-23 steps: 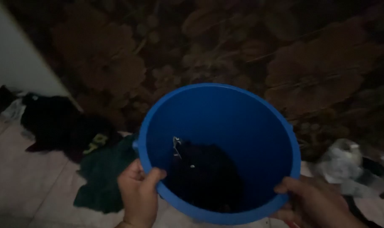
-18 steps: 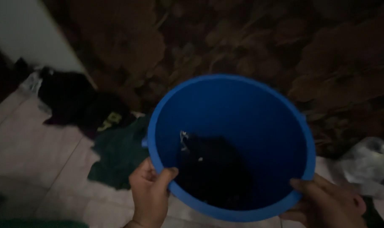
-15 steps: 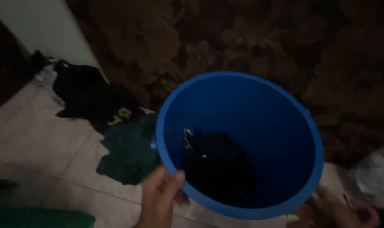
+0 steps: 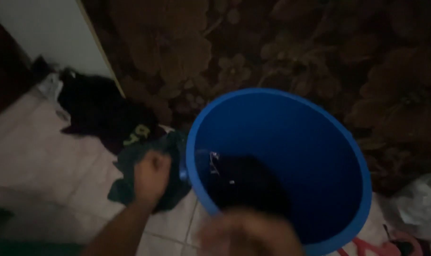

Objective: The person picks up clothes, organizes items into a bucket and stool, and sorts through papers and a wallet.

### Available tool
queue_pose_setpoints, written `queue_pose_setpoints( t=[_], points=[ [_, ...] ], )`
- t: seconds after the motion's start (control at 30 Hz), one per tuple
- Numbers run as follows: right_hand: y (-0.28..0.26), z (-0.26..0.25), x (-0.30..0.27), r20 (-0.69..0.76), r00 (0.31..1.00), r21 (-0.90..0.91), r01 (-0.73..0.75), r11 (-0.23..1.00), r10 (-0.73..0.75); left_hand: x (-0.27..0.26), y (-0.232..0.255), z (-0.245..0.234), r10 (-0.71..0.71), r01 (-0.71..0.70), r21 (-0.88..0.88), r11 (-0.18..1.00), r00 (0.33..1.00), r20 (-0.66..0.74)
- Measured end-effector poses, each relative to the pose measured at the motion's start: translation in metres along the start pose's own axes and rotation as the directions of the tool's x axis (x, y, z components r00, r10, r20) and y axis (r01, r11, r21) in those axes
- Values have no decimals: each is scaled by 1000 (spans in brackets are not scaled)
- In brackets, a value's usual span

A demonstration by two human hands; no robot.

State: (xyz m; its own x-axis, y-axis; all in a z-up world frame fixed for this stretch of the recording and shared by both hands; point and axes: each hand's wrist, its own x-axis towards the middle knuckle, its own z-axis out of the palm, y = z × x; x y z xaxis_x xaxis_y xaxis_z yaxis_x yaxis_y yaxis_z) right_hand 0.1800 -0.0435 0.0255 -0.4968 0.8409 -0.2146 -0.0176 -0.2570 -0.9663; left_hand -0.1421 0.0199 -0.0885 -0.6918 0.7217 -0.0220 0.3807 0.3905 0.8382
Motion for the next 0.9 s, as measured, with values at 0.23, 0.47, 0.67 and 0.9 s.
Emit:
queue_pose_setpoints(
  t=[0.23,0.47,0.67,0.9],
  points=[
    [-113,70,113,54,982,-96,186,978,-181,26,-6,-14,107,-108,186,977,994,17],
    [-107,98,156,-47,988,-166,134,977,-144,41,-112,1,-120,-47,657,752,971,206],
    [-84,75,178,-148,989,-178,-4,984,-23,69,-131,-8,-211,143,300,943,956,205],
    [-100,74,179,-162,987,-162,-12,987,-15,81,60,-62,133,-326,-591,738,928,-347]
  ],
)
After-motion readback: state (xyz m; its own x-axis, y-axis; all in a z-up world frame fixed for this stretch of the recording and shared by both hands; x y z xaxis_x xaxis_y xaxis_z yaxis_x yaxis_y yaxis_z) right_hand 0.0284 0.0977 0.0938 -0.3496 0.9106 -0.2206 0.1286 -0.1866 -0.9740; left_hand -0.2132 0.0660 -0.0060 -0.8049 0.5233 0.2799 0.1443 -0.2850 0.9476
